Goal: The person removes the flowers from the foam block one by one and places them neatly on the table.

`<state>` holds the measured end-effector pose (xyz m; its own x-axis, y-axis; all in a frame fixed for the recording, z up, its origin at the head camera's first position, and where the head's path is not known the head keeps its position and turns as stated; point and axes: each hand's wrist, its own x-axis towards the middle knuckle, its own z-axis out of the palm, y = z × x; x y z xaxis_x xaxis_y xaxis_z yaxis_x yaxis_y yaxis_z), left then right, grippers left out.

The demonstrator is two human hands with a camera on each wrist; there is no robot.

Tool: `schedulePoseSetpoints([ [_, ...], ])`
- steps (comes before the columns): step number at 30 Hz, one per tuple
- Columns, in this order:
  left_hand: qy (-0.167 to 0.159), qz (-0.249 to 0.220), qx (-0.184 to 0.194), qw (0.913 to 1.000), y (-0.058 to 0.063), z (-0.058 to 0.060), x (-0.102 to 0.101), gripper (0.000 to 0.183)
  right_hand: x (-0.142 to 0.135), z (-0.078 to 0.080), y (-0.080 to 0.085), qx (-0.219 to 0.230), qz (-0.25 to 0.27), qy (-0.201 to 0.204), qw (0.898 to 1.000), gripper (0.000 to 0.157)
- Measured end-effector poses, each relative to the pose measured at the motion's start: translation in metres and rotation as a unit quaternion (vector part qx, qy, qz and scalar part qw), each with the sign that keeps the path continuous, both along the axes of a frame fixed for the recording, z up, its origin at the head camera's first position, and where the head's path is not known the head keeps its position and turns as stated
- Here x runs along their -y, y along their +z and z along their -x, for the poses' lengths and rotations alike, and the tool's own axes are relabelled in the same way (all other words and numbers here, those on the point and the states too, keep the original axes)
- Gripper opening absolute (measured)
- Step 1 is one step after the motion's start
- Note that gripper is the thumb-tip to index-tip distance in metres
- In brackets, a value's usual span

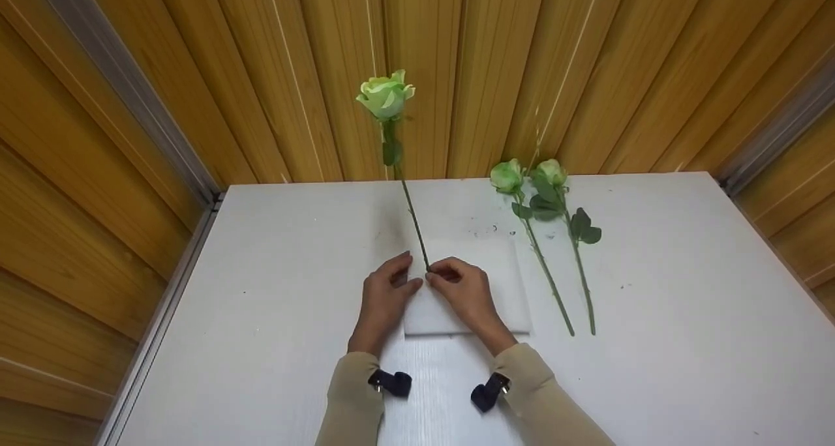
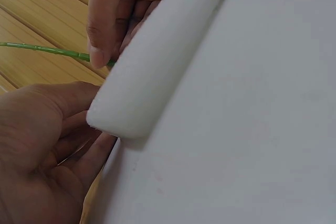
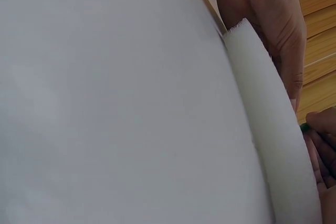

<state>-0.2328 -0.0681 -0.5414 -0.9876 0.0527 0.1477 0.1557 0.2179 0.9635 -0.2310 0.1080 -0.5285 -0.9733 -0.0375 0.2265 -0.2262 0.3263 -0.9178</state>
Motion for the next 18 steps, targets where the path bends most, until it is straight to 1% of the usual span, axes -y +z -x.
schedulePoseSetpoints([
  [4,0.0,0.014,0.008,0.9999,0.0013,-0.0015,0.0003,0.049,0.001,-0.0007,-0.0005,-0.001,0.023,-0.001,1.0,0.007],
  [7,0.0,0.018,0.013,0.9998,0.0013,-0.0019,0.0003,0.05,0.0017,-0.0012,-0.001,-0.01,0.035,-0.007,0.999,0.006],
  [12,0.003,0.016,0.016,0.9997,0.001,-0.001,0.0,0.05,0.0021,-0.0027,-0.001,-0.033,0.039,-0.021,0.998,0.007],
  [18,0.004,0.02,0.016,0.9997,0.0005,-0.0006,0.0009,0.05,-0.0004,-0.0042,0.0014,-0.039,0.05,-0.029,0.998,0.008],
])
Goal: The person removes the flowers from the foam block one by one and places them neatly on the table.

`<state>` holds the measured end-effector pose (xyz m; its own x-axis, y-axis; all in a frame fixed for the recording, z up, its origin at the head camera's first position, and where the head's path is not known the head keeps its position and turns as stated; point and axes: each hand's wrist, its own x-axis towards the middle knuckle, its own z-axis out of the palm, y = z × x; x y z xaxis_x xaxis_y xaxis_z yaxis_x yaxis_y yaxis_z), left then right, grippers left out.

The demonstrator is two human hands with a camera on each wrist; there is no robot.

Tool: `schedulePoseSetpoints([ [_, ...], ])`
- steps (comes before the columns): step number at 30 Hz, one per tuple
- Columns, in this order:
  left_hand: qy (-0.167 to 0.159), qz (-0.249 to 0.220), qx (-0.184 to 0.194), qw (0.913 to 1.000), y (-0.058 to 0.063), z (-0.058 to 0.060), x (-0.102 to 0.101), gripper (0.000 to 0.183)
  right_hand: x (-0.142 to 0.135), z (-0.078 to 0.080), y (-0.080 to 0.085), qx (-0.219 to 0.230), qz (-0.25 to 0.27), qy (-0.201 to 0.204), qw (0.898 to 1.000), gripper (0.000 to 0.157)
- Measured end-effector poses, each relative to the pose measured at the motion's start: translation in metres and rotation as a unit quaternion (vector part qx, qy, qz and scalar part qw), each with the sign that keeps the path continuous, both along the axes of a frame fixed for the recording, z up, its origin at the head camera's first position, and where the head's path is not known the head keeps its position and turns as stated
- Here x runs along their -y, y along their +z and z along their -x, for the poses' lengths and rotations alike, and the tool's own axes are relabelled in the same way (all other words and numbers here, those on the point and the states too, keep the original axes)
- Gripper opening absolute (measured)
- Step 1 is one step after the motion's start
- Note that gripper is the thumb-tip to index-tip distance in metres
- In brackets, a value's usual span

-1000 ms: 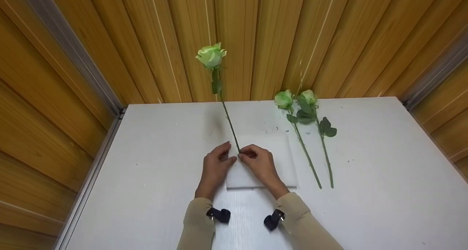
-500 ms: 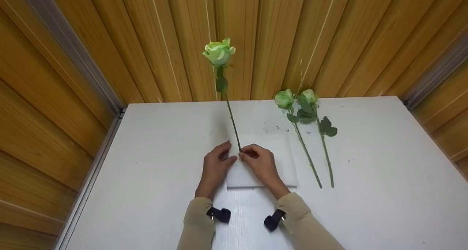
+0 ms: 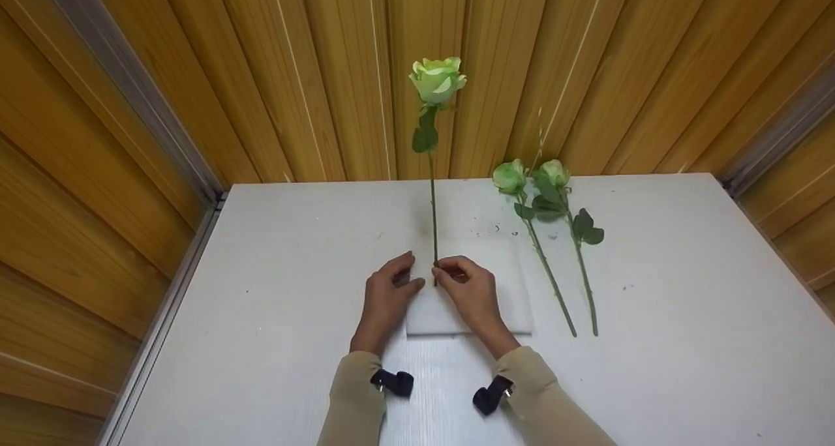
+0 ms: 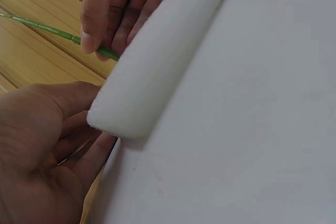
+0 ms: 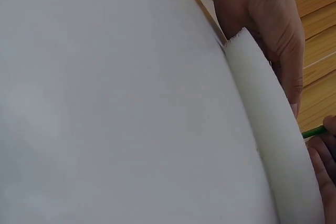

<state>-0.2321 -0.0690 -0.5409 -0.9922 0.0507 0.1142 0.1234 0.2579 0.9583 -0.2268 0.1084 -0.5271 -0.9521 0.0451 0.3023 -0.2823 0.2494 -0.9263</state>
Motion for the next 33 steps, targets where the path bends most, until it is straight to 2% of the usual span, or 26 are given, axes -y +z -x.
schedulePoseSetpoints([
  [11,0.0,-0.01,0.009,0.9999,0.001,0.0,-0.001,0.05,-0.019,-0.005,0.015,0.005,-0.006,-0.027,1.0,0.012],
  [19,0.001,0.004,0.027,0.9996,0.001,-0.001,-0.001,0.052,-0.039,-0.01,0.025,0.016,-0.014,-0.037,0.999,0.013],
  [28,0.0,0.011,0.021,0.9997,0.003,-0.001,-0.001,0.051,-0.062,-0.018,0.032,0.016,-0.027,-0.033,0.999,0.012],
  [33,0.001,0.009,0.02,0.9998,0.002,0.0,-0.001,0.052,-0.078,-0.022,0.033,0.022,-0.034,-0.048,0.998,0.012],
])
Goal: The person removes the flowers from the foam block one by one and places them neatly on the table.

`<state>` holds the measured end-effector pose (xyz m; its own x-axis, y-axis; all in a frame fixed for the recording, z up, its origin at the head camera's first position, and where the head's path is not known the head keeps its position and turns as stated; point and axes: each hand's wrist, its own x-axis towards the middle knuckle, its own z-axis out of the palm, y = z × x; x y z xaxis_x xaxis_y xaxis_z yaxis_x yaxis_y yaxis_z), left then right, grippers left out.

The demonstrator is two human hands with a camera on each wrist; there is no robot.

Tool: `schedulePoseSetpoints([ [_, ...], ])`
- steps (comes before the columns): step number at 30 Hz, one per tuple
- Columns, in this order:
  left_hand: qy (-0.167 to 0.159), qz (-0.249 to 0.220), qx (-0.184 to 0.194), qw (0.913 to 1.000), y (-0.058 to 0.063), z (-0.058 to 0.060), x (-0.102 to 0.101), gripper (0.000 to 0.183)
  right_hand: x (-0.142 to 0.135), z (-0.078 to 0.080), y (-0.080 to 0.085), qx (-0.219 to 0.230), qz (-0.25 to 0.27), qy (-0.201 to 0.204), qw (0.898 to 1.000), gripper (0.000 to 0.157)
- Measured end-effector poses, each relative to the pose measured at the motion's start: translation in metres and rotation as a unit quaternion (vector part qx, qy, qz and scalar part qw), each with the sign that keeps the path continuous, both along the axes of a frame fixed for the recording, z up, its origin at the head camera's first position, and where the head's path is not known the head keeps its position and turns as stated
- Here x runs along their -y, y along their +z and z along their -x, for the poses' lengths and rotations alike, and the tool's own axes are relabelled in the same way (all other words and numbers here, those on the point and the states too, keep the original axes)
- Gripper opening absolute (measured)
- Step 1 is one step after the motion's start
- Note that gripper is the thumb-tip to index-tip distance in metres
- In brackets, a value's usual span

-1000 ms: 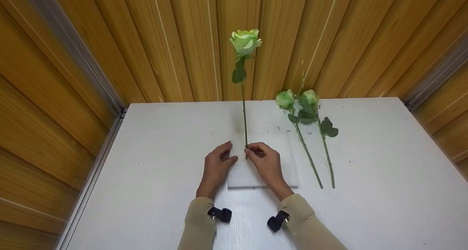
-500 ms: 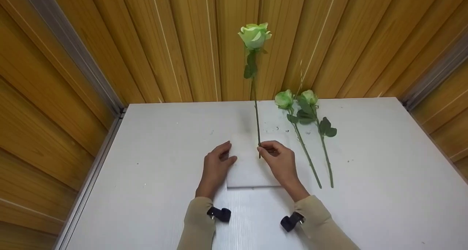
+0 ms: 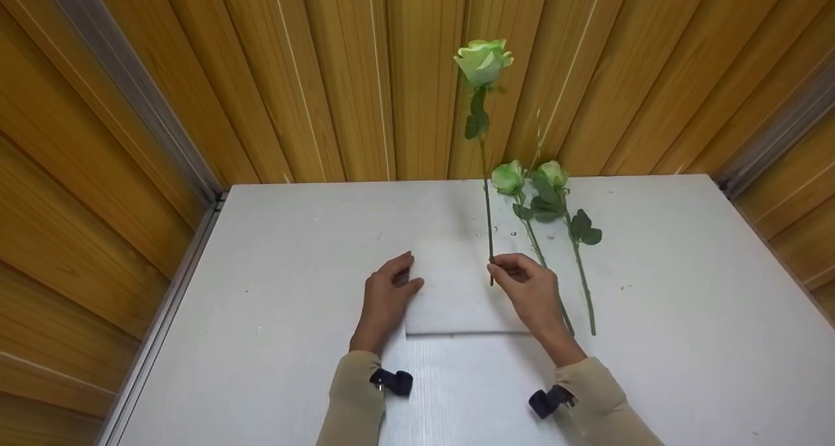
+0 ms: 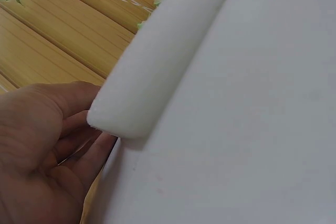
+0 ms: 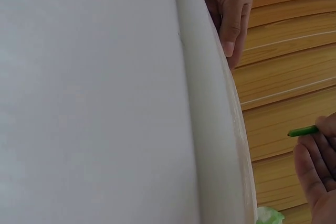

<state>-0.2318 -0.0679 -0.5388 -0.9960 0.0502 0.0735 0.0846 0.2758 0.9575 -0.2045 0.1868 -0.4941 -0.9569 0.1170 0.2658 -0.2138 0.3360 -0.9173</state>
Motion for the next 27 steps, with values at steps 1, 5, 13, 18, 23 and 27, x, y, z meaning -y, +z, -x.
schedulePoseSetpoints([
  [1,-0.001,0.0,-0.001,1.0,0.0,0.0,0.0,0.052,-0.004,-0.001,0.0,0.002,-0.004,-0.005,1.0,0.012],
  [5,-0.003,-0.004,-0.004,1.0,-0.001,0.0,0.0,0.051,-0.019,-0.003,0.0,0.015,-0.016,-0.025,0.999,0.014],
  [13,-0.002,-0.01,0.006,0.9999,-0.001,-0.001,0.0,0.052,-0.046,-0.012,0.002,0.035,-0.033,-0.043,0.998,0.016],
  [18,0.001,-0.016,0.01,0.9998,-0.001,0.0,0.0,0.052,-0.06,-0.016,0.004,0.036,-0.034,-0.054,0.997,0.017],
  [23,0.003,-0.013,0.008,0.9999,-0.001,0.0,0.0,0.051,-0.075,-0.018,0.004,0.049,-0.051,-0.071,0.995,0.019],
  [27,0.002,-0.015,0.005,0.9999,-0.001,-0.001,0.0,0.051,-0.089,-0.02,0.003,0.045,-0.057,-0.076,0.994,0.02],
])
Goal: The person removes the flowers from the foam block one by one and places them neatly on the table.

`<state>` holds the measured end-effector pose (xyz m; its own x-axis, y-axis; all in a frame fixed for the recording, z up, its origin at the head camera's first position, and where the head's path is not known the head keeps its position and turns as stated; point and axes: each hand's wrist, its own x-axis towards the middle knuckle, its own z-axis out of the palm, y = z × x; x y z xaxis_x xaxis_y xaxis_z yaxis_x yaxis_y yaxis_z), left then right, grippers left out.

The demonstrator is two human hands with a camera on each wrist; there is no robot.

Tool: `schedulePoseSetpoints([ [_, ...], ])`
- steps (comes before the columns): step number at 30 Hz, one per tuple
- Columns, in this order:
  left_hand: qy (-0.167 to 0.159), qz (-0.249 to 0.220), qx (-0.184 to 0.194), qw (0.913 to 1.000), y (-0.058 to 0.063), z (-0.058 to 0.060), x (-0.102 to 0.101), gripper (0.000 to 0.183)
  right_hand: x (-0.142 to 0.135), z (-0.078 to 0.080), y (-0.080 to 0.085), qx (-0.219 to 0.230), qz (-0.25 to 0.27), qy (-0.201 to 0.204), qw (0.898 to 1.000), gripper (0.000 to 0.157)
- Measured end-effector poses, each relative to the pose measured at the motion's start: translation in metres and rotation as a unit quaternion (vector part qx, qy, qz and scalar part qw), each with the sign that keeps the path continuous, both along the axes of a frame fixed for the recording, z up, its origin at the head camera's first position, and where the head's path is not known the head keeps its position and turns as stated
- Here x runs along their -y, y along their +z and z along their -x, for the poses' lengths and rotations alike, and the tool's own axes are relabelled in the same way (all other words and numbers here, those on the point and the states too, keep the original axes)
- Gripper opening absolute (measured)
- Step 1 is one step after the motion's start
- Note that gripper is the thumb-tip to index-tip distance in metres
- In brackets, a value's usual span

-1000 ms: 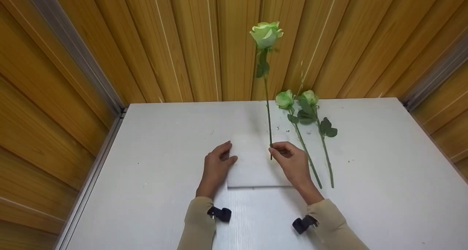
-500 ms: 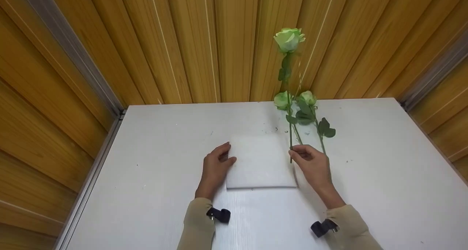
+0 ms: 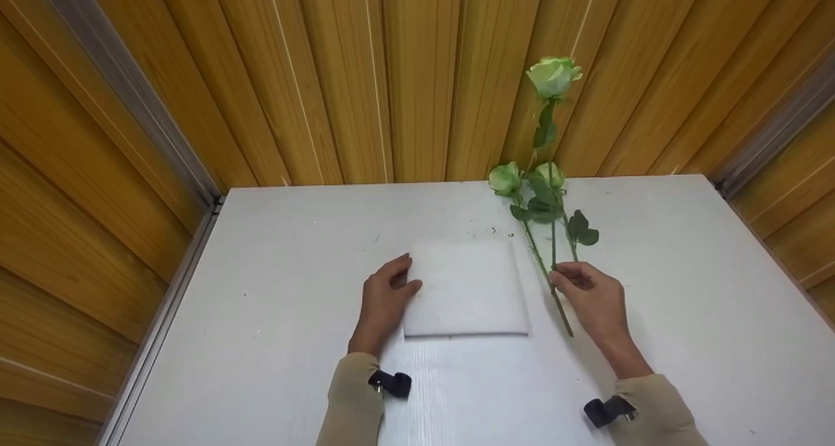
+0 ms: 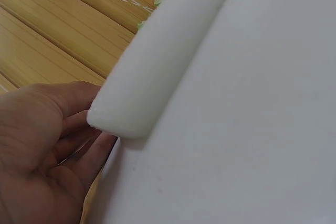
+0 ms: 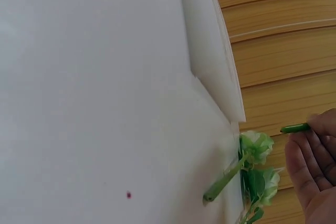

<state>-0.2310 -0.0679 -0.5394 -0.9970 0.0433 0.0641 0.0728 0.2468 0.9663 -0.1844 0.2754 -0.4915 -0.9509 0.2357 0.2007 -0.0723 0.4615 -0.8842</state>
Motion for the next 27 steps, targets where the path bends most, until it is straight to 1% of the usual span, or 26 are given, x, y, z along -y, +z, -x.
schedulePoseSetpoints([
  [3,0.001,-0.001,0.003,1.0,0.0,0.0,0.0,0.05,-0.009,-0.002,0.0,0.003,-0.008,-0.006,1.0,0.022],
  [8,-0.001,0.0,0.006,1.0,-0.001,0.0,0.0,0.051,-0.023,-0.006,-0.001,0.029,-0.009,-0.019,0.999,0.026],
  [11,-0.004,-0.002,0.005,1.0,-0.002,0.0,0.0,0.051,-0.032,-0.008,-0.002,0.039,-0.021,-0.027,0.999,0.028],
  [15,-0.007,-0.004,0.001,1.0,-0.002,-0.001,0.001,0.051,-0.043,-0.01,-0.004,0.043,-0.039,-0.031,0.998,0.029],
  [19,-0.005,-0.002,0.005,1.0,0.0,-0.002,0.001,0.051,-0.053,-0.012,-0.004,0.047,-0.036,-0.036,0.998,0.03],
  [27,-0.003,0.006,0.003,1.0,-0.001,0.0,0.001,0.051,-0.073,-0.017,-0.007,0.062,-0.053,-0.041,0.996,0.029],
])
